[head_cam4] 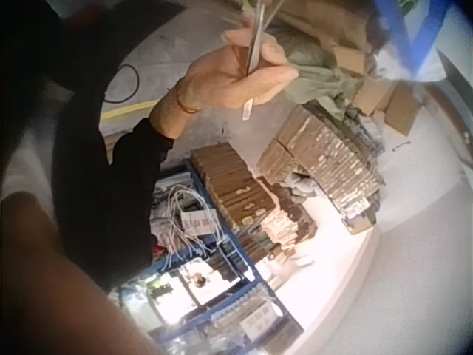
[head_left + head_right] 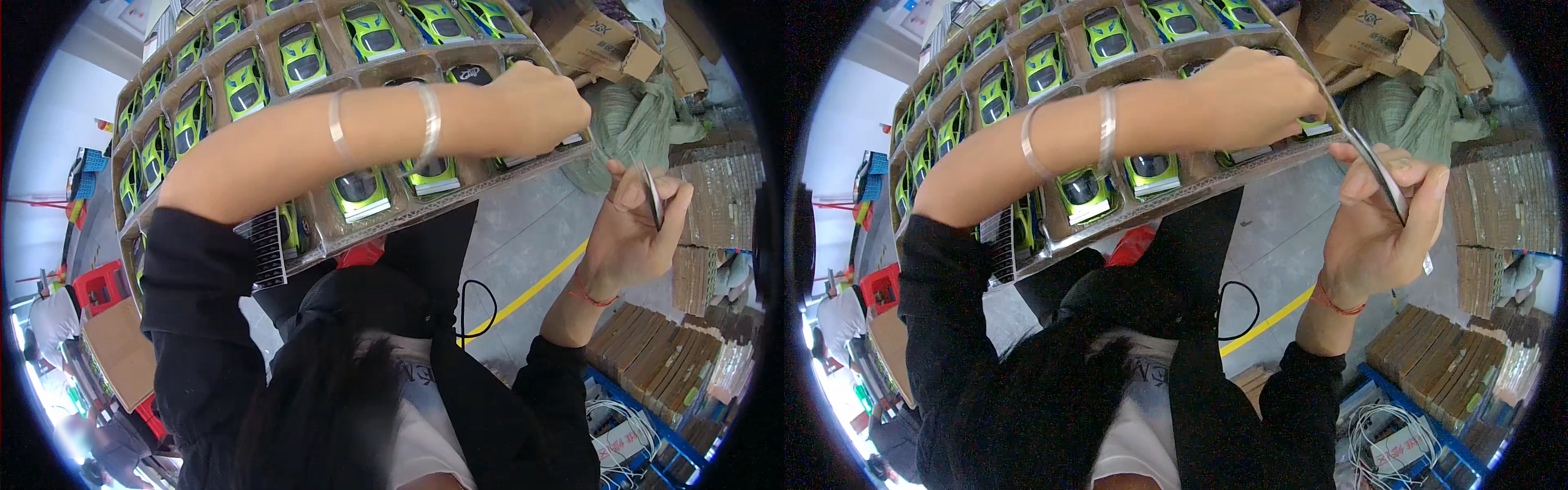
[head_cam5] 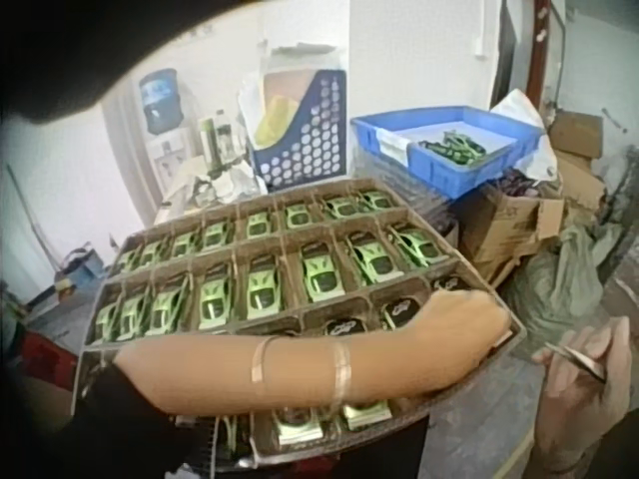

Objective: Apply small adhesive labels to the undersides of toy racing cars using tweezers.

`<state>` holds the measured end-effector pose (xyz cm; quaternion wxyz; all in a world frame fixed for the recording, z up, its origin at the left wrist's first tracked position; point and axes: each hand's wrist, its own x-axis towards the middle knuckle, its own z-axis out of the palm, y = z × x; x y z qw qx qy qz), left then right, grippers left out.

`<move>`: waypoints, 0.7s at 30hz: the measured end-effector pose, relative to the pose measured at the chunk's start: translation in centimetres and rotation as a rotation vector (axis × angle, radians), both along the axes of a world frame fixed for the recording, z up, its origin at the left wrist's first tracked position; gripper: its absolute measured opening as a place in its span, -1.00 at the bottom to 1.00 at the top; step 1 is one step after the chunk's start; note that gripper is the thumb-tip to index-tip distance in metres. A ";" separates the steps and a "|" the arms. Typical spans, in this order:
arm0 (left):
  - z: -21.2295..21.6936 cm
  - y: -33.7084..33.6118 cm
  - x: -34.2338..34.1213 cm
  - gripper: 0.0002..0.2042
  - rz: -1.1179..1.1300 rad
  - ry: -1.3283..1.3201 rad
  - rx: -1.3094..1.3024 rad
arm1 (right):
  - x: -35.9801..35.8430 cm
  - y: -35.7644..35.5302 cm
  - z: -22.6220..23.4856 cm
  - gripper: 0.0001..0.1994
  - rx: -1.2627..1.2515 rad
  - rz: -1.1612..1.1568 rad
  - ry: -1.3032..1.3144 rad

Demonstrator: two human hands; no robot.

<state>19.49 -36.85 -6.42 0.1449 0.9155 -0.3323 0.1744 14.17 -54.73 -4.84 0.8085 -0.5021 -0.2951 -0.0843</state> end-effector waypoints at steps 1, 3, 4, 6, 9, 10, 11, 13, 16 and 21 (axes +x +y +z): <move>0.0 -0.5 1.0 -0.77 -0.053 0.080 0.019 | 0.0 0.0 0.0 -0.68 -0.007 0.022 -0.014; 0.5 -1.2 2.0 -0.72 -0.107 0.162 0.035 | 0.0 -0.2 -0.3 -0.67 -0.016 0.043 -0.027; 0.6 -1.3 2.4 -0.71 -0.120 0.147 0.086 | 0.1 -0.3 -0.4 -0.65 -0.001 0.034 -0.030; 1.5 -1.7 2.3 -0.69 -0.131 0.135 0.133 | 0.1 -0.7 -0.7 -0.62 0.010 0.027 -0.030; 1.3 -1.3 2.3 -0.72 0.030 -0.007 0.056 | -0.2 -0.6 -0.8 -0.63 0.014 0.038 -0.048; 1.2 -0.5 2.6 -0.72 0.046 -0.005 0.055 | -0.3 -0.3 -0.7 -0.63 0.008 0.041 -0.040; 1.5 0.3 2.8 -0.72 0.001 -0.036 0.007 | -0.3 0.0 -0.6 -0.63 0.001 0.045 -0.032; 1.7 1.3 2.4 -0.70 -0.064 -0.106 0.010 | -0.6 1.7 -0.3 -0.63 0.019 0.092 -0.027; 0.9 2.6 3.7 -0.68 -0.095 -0.191 -0.055 | -1.7 5.1 0.6 -0.64 0.018 0.163 -0.058; 9.4 10.9 -5.4 -0.64 0.009 0.211 -0.478 | -2.3 8.0 0.5 -0.62 -0.160 0.339 -0.138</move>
